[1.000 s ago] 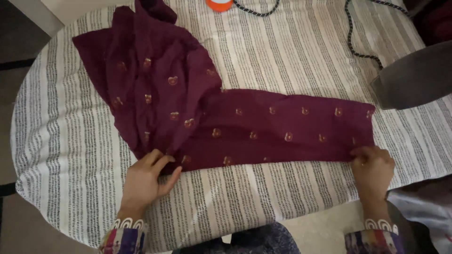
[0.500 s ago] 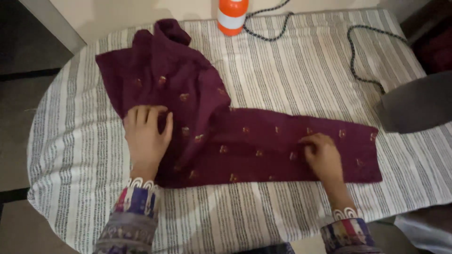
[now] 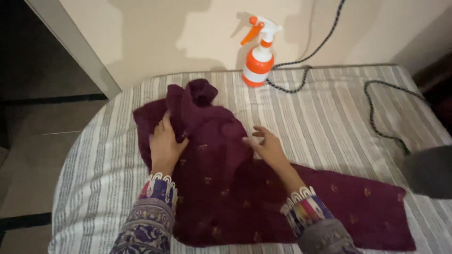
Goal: Spreading a purple garment on an ironing board and spraying it with water to prepare for ironing.
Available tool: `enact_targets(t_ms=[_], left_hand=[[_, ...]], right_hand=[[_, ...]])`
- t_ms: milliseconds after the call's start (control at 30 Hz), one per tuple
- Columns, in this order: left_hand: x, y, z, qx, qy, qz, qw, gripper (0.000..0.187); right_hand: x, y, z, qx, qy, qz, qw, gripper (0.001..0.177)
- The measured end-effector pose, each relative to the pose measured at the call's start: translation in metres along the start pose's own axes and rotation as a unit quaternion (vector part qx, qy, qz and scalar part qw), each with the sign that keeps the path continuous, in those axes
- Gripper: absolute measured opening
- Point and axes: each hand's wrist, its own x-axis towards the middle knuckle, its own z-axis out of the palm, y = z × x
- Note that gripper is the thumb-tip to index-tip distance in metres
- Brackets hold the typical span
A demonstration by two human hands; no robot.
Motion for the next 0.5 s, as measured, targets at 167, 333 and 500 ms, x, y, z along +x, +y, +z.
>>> enact_targets(t_ms=[167,333,500], left_hand=[[-0.025,-0.044,0.003,-0.096,-0.034,-0.035,0.994,0.033],[-0.039,-0.06,-0.032,-0.04,0.067,-0.111,0.991,0.011],[-0.033,-0.075,-0.006,-0.238,0.12,-0.149,0.952,0.054]], right_hand=[[0.054,0.009,0.042,-0.049,-0.118,0.027,0.991,0.049],[0.061,-0.041,0.054,0.017,-0.176,0.007,0.984,0.032],[0.062,-0.078,0.061,0.175,-0.121,-0.042,0.976,0.034]])
